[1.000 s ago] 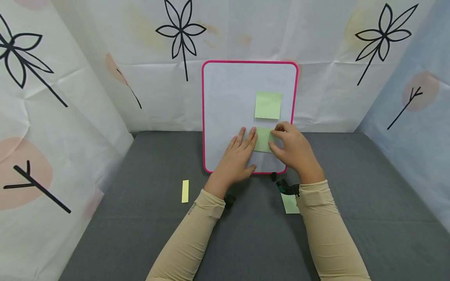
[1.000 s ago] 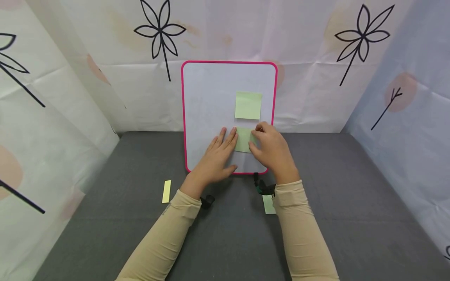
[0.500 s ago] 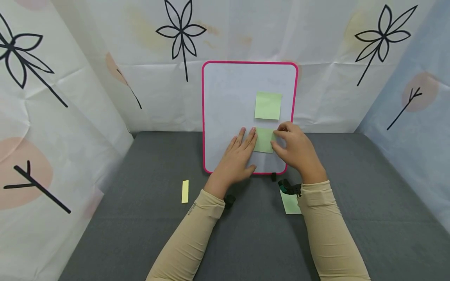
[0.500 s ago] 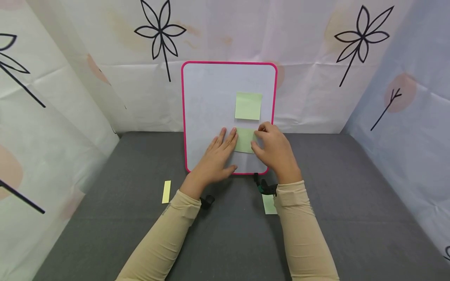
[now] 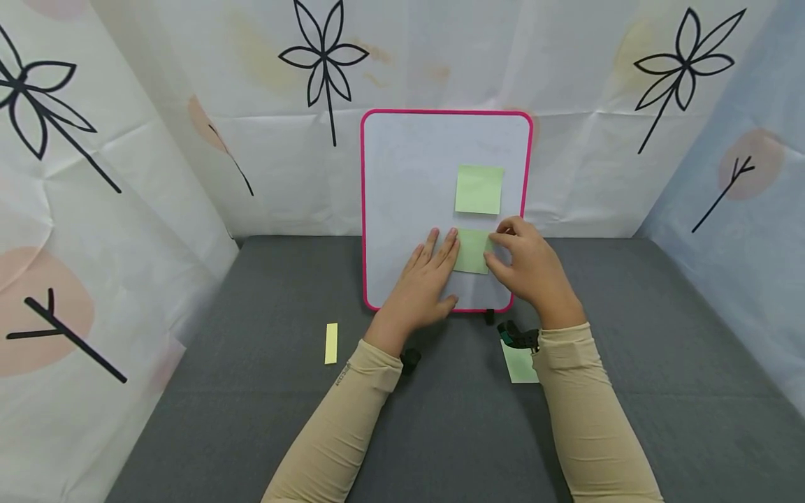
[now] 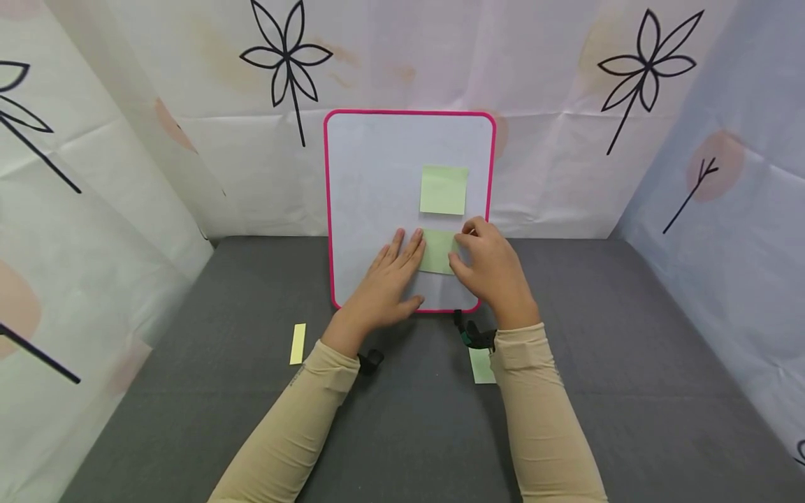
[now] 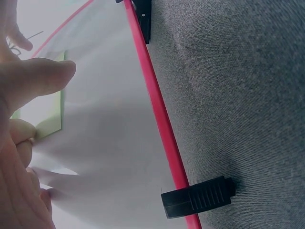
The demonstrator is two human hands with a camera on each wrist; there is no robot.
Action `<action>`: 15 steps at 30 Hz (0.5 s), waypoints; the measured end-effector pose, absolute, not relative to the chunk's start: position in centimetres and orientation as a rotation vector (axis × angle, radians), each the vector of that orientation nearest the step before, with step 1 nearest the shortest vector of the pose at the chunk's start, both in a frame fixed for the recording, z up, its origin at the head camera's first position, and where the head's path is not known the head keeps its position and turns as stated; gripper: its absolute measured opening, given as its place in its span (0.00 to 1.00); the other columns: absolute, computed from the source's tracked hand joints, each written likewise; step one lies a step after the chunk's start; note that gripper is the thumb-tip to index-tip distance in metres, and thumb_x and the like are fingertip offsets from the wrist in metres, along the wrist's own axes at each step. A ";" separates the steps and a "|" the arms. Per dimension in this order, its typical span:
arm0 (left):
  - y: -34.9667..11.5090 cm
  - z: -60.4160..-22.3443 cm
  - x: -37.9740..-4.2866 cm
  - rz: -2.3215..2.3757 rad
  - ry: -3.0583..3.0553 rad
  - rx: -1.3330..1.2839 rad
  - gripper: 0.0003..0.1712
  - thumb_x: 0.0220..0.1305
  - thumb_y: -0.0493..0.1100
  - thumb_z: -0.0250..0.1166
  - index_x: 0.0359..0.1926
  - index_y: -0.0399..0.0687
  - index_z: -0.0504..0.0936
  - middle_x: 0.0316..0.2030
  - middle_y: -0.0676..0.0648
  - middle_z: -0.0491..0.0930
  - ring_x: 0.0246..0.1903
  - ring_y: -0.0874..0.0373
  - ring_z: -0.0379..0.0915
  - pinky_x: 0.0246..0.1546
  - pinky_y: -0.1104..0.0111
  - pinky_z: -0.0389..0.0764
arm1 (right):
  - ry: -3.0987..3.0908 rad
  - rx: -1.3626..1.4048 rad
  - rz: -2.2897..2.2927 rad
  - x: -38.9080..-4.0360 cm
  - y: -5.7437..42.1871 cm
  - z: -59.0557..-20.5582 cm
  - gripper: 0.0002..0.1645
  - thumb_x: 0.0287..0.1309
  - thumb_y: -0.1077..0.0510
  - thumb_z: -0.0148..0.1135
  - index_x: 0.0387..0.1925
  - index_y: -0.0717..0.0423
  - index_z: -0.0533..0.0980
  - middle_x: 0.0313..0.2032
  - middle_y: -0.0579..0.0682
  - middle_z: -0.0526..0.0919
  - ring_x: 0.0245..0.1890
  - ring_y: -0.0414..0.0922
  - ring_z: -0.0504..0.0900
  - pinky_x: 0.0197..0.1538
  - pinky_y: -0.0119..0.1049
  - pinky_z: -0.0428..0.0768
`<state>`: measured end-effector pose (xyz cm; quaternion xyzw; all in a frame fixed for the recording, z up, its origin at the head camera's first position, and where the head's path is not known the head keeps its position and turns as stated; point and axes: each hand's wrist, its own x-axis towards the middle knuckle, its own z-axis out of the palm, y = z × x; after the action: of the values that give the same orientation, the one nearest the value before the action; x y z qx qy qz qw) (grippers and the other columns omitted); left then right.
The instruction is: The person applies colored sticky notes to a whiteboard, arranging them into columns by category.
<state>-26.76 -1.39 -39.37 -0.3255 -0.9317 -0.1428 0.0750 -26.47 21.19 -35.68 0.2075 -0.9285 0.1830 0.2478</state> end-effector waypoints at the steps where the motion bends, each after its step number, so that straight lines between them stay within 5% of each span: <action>1: -1.4 -39.4 -26.8 -0.426 -2.795 -0.976 0.59 0.71 0.53 0.71 0.86 0.46 0.40 0.86 0.52 0.30 0.85 0.51 0.17 0.86 0.52 0.35 | -2.532 0.564 0.499 -26.5 21.2 -35.7 0.19 0.65 0.62 0.70 0.53 0.70 0.85 0.52 0.63 0.80 0.51 0.59 0.79 0.49 0.56 0.83; 15: -1.4 -39.2 -26.6 -0.416 -2.804 -0.970 0.59 0.71 0.53 0.71 0.86 0.46 0.41 0.87 0.52 0.31 0.85 0.50 0.18 0.86 0.52 0.35 | -2.528 0.573 0.520 -26.4 21.0 -35.6 0.18 0.65 0.63 0.70 0.53 0.69 0.85 0.52 0.63 0.80 0.50 0.59 0.79 0.49 0.56 0.83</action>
<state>-26.56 -1.35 -39.19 -0.3228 -0.9334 -0.1386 0.0725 -26.40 21.03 -35.57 0.2102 -0.9267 0.1906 0.2464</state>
